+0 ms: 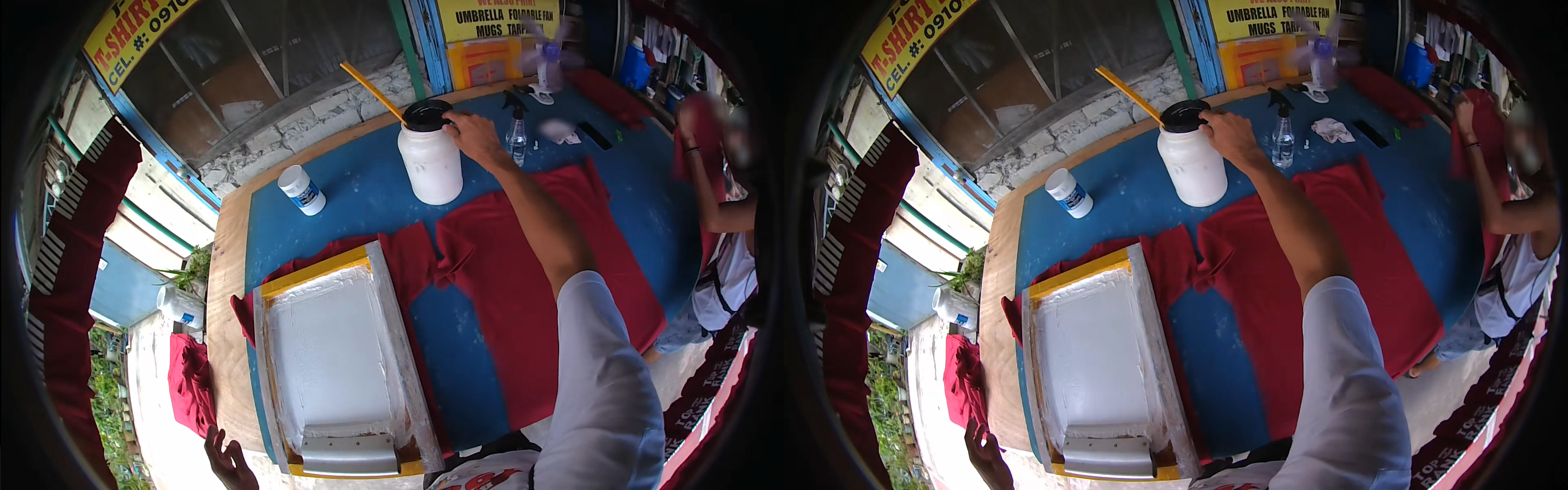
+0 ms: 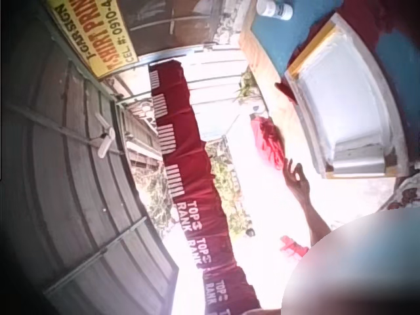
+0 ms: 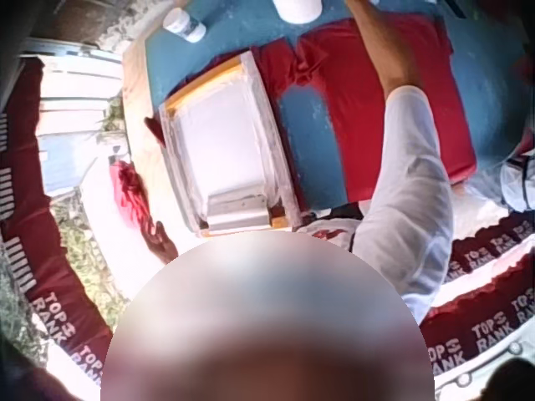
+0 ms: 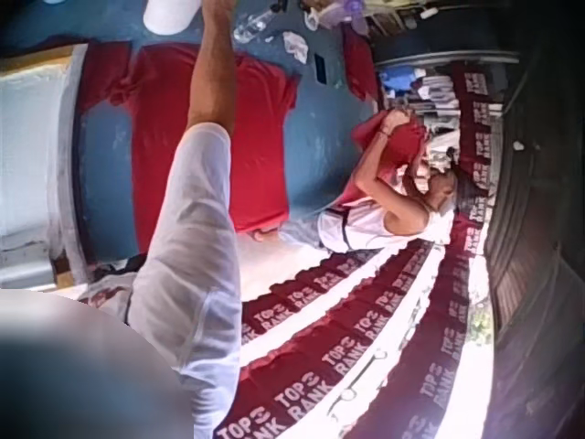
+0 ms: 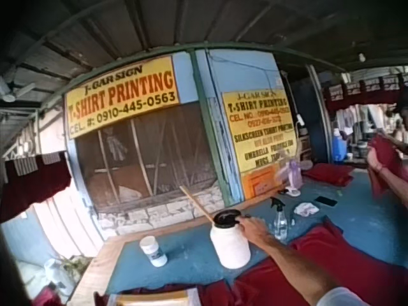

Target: The person prepares red t-shirts on a table, aligns a screen-printing frame, and uses a squeegee to apply white ink onto the fabric. The person repeatedly positions shirts, pours ink into the frame, and pulls the squeegee across the screen to transfer the design.

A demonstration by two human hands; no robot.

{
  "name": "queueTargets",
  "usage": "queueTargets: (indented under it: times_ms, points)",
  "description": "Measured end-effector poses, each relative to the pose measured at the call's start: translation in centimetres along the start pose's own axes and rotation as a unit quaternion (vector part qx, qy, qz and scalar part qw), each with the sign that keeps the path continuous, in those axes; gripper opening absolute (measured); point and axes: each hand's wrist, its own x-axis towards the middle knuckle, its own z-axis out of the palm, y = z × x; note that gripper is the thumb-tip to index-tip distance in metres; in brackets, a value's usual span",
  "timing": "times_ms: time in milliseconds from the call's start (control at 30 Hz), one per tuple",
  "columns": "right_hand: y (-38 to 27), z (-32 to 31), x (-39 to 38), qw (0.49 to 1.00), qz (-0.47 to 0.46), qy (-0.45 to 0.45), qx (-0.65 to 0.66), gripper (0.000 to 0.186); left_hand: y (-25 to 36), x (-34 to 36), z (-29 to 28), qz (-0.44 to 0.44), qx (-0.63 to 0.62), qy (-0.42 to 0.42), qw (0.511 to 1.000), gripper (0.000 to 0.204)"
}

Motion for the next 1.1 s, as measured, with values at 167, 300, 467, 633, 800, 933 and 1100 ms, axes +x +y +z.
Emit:
queueTargets:
  times_ms: [167, 300, 467, 633, 800, 933, 1100]
  points:
    - [2.2, 0.8, 1.1, 0.983, -0.017, 0.072, 0.168, 0.035, 0.4, -1.7, 1.8, -0.047, 0.043, 0.004, 0.998, 0.054]
    - [5.2, 1.7, -1.5, 0.853, 0.140, 0.088, 0.494, 0.033, 0.1, -2.7, 2.5, -0.054, 0.042, 0.015, 0.998, 0.055]
    - [11.0, 6.5, -9.8, 0.642, 0.370, 0.063, 0.668, 0.025, -0.3, -4.4, 2.6, -0.058, 0.030, 0.039, 0.997, 0.047]
    - [16.2, 13.8, -11.2, 0.495, 0.495, -0.002, 0.714, 0.024, 0.3, -5.3, 3.6, -0.103, 0.041, 0.041, 0.993, 0.050]
    - [19.2, 16.2, -12.0, 0.526, 0.505, -0.084, 0.680, 0.023, 2.3, -6.0, 5.1, -0.135, 0.054, 0.030, 0.989, 0.051]
    - [19.0, 13.1, -13.1, 0.670, 0.480, -0.108, 0.556, 0.024, 3.5, -6.5, 6.4, -0.152, 0.025, 0.036, 0.987, 0.052]
    - [14.2, 7.4, -10.2, 0.862, 0.324, -0.123, 0.370, 0.071, 5.0, -6.7, 8.6, -0.172, 0.001, 0.012, 0.985, 0.055]
